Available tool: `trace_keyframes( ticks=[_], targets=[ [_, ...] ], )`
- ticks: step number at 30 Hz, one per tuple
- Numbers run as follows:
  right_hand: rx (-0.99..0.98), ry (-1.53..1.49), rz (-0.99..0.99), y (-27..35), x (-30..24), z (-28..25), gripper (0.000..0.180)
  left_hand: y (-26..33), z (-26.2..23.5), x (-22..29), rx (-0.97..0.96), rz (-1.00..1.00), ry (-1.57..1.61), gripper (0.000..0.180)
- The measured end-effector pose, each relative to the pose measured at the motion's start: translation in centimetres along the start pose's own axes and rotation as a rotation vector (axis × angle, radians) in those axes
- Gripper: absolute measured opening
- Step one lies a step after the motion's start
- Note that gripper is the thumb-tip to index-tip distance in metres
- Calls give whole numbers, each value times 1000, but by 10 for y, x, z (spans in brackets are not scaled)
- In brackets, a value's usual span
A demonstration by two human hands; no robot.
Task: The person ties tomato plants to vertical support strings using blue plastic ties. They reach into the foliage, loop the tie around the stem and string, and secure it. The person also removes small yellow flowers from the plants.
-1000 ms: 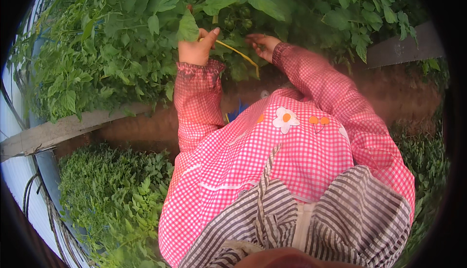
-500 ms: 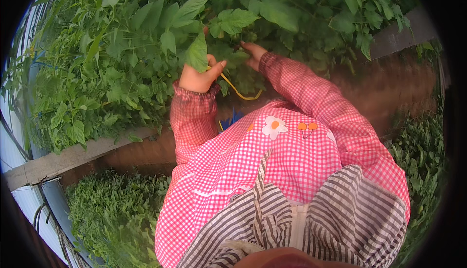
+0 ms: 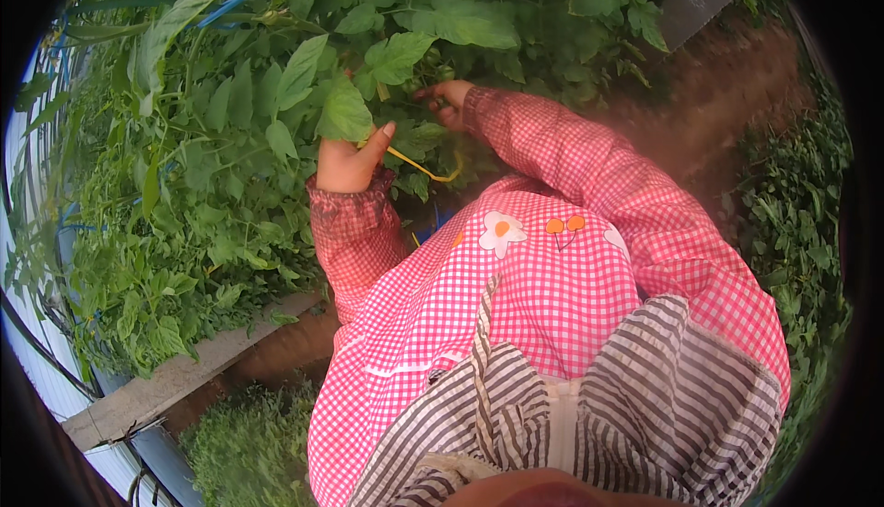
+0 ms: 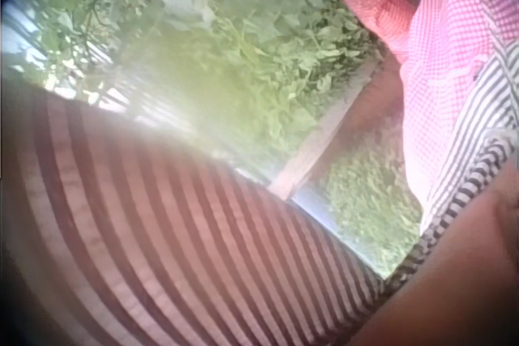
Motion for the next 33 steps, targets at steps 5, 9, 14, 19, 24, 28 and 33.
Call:
trace_keyframes(
  ticks=[5,9,14,19,24,28,33],
  targets=[
    [65,5,167,23,-1,5,22,1,2,5,40,-35,52,76],
    [64,142,117,72,-19,-9,23,5,4,-2,3,17,-205,60],
    [187,247,-81,154,-28,-71,17,15,41,-48,-220,-136,-95,25],
    [297,180,-98,180,-9,-100,21,19,106,-73,-406,-30,-496,26],
    [151,180,-116,176,-14,-96,25,24,172,-86,-702,-130,-288,32],
    [202,197,-192,191,-21,-107,17,25,184,-81,-700,58,-483,28],
    [202,213,-157,213,-20,-109,23,28,179,-64,-631,181,-472,24]
  ],
)
Point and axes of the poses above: each hand's wrist, its own y-axis away from the middle knuckle, its own z-axis out of the palm, x = y × z, the point moved 3 cm from there along -y, towards the middle knuckle, and after that the axes turned 3 degrees about -y, right-handed, at the moved point
